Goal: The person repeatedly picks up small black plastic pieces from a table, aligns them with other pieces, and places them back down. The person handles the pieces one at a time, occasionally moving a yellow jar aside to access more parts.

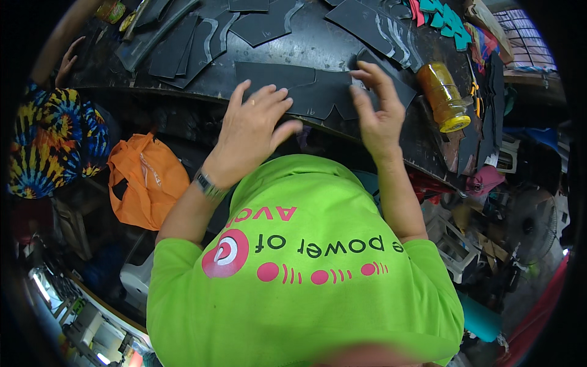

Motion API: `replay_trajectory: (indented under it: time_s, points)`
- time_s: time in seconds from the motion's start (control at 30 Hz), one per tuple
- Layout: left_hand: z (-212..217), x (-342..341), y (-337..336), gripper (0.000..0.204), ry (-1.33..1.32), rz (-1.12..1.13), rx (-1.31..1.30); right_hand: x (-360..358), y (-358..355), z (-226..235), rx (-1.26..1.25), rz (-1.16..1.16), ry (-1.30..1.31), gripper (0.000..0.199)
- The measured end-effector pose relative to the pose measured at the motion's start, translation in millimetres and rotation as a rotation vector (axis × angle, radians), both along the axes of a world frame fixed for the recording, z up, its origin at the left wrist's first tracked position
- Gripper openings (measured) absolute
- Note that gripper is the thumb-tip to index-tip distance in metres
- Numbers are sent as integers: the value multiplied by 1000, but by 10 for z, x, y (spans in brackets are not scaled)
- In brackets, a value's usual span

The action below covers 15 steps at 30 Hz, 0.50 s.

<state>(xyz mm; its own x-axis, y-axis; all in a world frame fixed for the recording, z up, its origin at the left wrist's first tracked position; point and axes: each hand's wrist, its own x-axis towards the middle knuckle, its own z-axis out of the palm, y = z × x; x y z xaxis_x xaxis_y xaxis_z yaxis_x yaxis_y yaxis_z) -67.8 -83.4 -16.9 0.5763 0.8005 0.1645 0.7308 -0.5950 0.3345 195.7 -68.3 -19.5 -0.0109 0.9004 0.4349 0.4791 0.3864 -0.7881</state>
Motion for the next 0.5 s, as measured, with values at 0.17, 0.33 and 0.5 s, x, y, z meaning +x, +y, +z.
replay_trajectory:
  time_s: [0.17,0.33,0.5]
  points:
    - [-97,530,498,50,-222,140,266,414,124,-39,-113,-200,-169,58]
    - [-117,617,629,45,-294,17,-22,519,59,-132,-150,-120,-294,60]
    - [-43,374,586,23,-487,-78,-269,486,-38,-157,-198,133,-171,63]
